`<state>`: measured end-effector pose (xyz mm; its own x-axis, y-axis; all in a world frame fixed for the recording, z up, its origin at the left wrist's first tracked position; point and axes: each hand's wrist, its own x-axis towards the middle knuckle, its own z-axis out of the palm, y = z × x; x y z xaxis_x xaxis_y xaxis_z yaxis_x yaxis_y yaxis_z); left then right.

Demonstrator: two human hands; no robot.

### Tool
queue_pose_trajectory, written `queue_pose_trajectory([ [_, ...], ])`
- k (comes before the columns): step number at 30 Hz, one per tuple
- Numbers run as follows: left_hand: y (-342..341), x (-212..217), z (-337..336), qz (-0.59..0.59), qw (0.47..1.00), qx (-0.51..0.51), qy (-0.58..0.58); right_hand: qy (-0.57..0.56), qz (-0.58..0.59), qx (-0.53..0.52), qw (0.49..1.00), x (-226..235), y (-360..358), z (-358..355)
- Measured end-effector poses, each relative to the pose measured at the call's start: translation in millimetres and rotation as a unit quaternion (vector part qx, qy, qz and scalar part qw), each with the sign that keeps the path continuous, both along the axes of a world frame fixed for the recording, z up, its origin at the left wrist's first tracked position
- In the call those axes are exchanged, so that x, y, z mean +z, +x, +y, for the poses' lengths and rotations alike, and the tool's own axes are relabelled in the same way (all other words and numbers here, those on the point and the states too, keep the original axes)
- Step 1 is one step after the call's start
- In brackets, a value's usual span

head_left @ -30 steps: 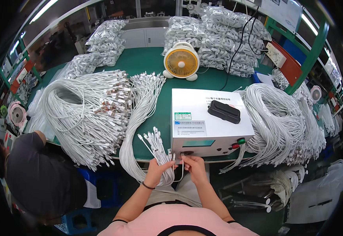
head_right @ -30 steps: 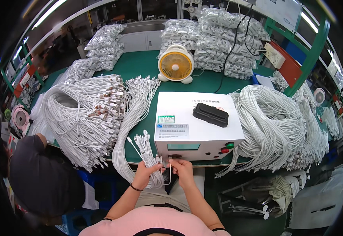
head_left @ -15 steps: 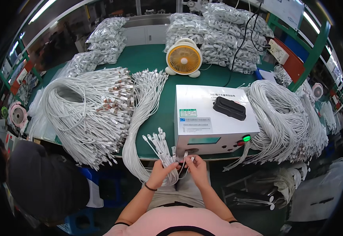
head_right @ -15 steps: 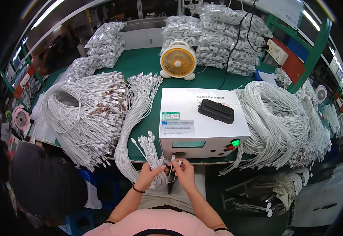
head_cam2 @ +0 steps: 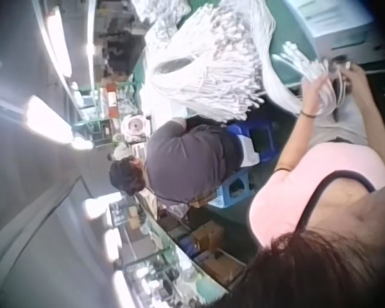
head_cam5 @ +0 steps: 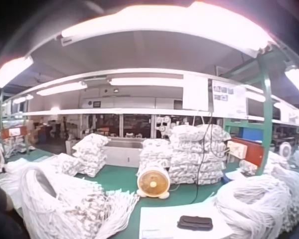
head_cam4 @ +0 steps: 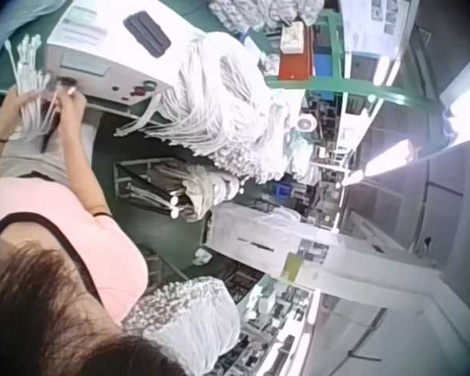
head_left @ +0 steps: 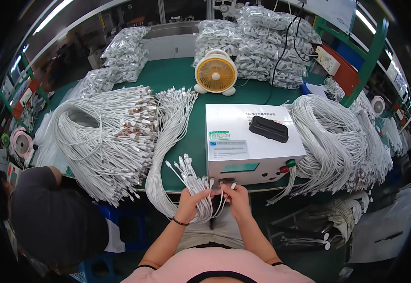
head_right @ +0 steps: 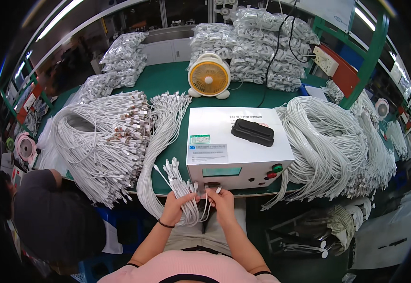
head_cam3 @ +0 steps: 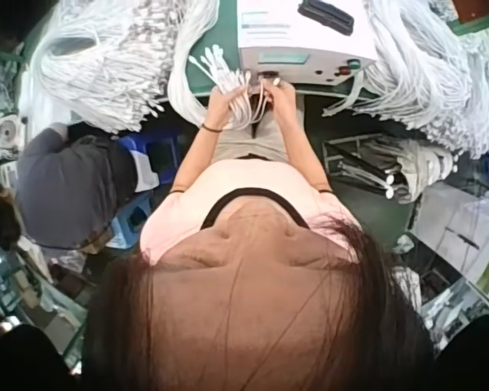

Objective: The person holds a bundle of cables and inserts the cable connectors one by one into the port of a testing machine.

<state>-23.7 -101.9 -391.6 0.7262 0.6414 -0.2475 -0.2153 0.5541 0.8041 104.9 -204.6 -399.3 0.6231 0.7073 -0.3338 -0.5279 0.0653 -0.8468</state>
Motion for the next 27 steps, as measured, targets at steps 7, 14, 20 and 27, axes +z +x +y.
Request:
queue_pose_trajectory([
  [7,0,-4,-3,0.012,1.000,0.017,-0.008,-0.004,-0.001,0.008,1.000,6,0,2],
  [14,-7,-11,-8,0.011,1.000,-0.020,-0.001,-0.009,-0.102,0.061,0.993,10,-14,0],
  [20,-9,-20,-6,0.036,0.999,0.003,0.004,0.018,-0.106,-0.015,0.994,-12,-9,1],
  [27,-4,-8,-6,0.021,1.000,0.007,0.020,-0.027,-0.039,0.020,0.999,-2,-2,-1],
])
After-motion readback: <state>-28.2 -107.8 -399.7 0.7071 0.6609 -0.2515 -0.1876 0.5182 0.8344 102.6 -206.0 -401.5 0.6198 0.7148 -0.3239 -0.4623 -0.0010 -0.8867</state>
